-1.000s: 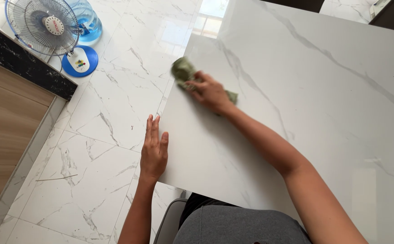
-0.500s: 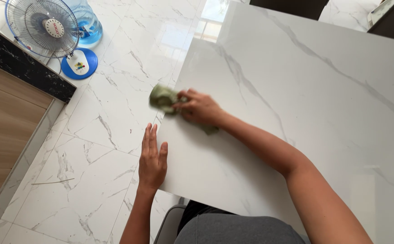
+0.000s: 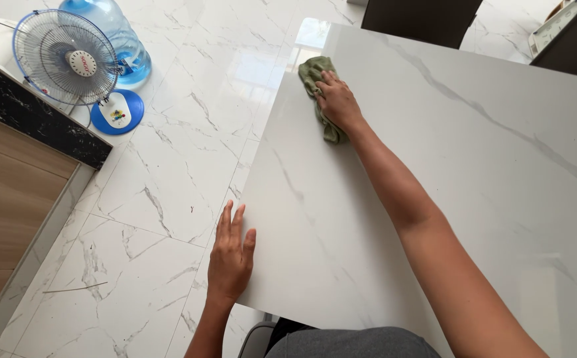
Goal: The person sprays a blue cleaning solution onto a white marble dining table and wipes the surface with a green cloth. They move around the table to reach different areas, repeatedly spraying and wiping until the entire surface is cleaned.
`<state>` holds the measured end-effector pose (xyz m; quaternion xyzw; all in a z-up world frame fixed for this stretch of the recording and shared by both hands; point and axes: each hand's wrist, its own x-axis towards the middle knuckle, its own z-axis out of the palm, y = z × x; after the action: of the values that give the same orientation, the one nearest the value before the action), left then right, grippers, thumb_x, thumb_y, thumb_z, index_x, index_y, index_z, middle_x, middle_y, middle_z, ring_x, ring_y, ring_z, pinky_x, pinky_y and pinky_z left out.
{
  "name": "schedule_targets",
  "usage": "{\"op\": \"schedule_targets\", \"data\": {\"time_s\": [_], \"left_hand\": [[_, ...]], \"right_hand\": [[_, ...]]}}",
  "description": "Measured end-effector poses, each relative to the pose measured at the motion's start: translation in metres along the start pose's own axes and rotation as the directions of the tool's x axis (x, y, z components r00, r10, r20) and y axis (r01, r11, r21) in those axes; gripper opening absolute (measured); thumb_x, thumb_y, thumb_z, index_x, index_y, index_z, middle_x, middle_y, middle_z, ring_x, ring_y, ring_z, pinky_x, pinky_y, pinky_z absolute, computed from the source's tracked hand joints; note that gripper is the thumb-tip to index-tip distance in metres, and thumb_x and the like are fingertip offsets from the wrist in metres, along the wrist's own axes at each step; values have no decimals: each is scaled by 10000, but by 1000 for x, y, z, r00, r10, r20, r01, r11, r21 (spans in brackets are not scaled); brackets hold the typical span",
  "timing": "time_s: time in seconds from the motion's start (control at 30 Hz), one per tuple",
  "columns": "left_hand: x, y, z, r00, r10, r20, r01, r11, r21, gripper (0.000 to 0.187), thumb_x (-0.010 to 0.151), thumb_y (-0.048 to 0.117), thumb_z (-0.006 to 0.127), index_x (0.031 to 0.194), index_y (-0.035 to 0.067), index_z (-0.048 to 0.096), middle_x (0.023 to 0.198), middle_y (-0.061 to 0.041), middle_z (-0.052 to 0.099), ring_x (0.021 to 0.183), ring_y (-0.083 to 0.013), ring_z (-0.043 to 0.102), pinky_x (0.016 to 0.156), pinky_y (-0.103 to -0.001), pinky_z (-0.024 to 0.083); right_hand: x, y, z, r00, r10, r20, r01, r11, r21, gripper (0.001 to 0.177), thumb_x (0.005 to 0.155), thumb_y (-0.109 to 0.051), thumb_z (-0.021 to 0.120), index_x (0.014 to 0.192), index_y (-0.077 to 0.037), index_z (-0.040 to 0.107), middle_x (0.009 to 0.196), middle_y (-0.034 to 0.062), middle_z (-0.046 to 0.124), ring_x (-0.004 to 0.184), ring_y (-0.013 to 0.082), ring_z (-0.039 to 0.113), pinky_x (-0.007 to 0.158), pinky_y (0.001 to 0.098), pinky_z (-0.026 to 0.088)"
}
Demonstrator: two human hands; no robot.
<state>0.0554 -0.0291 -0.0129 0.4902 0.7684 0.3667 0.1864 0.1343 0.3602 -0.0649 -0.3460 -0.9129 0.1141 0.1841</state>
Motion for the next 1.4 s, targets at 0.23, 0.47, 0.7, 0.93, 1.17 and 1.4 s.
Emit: {"op": "schedule_targets", "data": {"time_s": [0.23, 0.47, 0.7, 0.93, 1.17, 1.4], "left_hand": [[1, -7, 8, 1000, 23, 10, -23, 996, 81, 505, 872, 375, 265, 1287, 97, 338, 1401, -112, 234, 1289, -258, 229, 917, -409, 356], [2, -7, 8, 1000, 17, 6, -18, 996, 83, 492, 873, 360, 277, 1262, 74, 375, 1391, -134, 250, 1275, -271, 251, 921, -411, 344], [15, 5, 2, 993, 81, 85, -96, 976, 194, 581, 895, 476, 245, 1297, 68, 342, 1339, -231, 275, 1242, -366, 279, 969, -510, 256], [51, 42, 21, 929, 329, 167, -357, 916, 181, 523, 903, 408, 339, 1269, 37, 379, 1313, -246, 311, 1245, -365, 280, 986, -485, 231], [124, 34, 95, 851, 444, 282, -516, 808, 285, 528, 927, 408, 292, 1292, 33, 363, 1378, -194, 274, 1302, -305, 203, 1024, -477, 148], [139, 19, 124, 853, 450, 263, -519, 777, 357, 584, 922, 453, 242, 1349, 56, 277, 1412, -143, 231, 1327, -250, 143, 1054, -426, 61]], "right_hand": [[-23, -73, -9, 947, -319, -46, 314, 879, 360, 151, 832, -99, 539, 938, -98, 646, 1129, 96, 565, 1021, 267, 537, 868, 400, 425], [-69, -96, -16, 856, -513, 65, 457, 810, 368, 259, 835, -63, 523, 1090, -43, 566, 1187, 124, 521, 1146, 273, 448, 981, 416, 369], [-139, -66, -47, 809, -588, 26, 541, 760, 360, 268, 820, -82, 520, 1081, -33, 561, 1205, 137, 507, 1178, 321, 414, 951, 434, 345], [-199, -24, -135, 970, -220, -105, 236, 730, 641, 257, 856, -155, 476, 1048, -36, 598, 1098, 171, 569, 1090, 344, 497, 907, 443, 391], [-252, -2, -154, 979, -36, -202, 85, 968, 235, 299, 841, -233, 561, 1106, -97, 585, 1092, 132, 574, 1061, 327, 508, 907, 412, 393], [-258, 15, -119, 984, -178, 25, 179, 984, -10, 358, 838, -362, 501, 1188, -287, 518, 1362, -9, 362, 1270, 232, 287, 994, 374, 250]]}}
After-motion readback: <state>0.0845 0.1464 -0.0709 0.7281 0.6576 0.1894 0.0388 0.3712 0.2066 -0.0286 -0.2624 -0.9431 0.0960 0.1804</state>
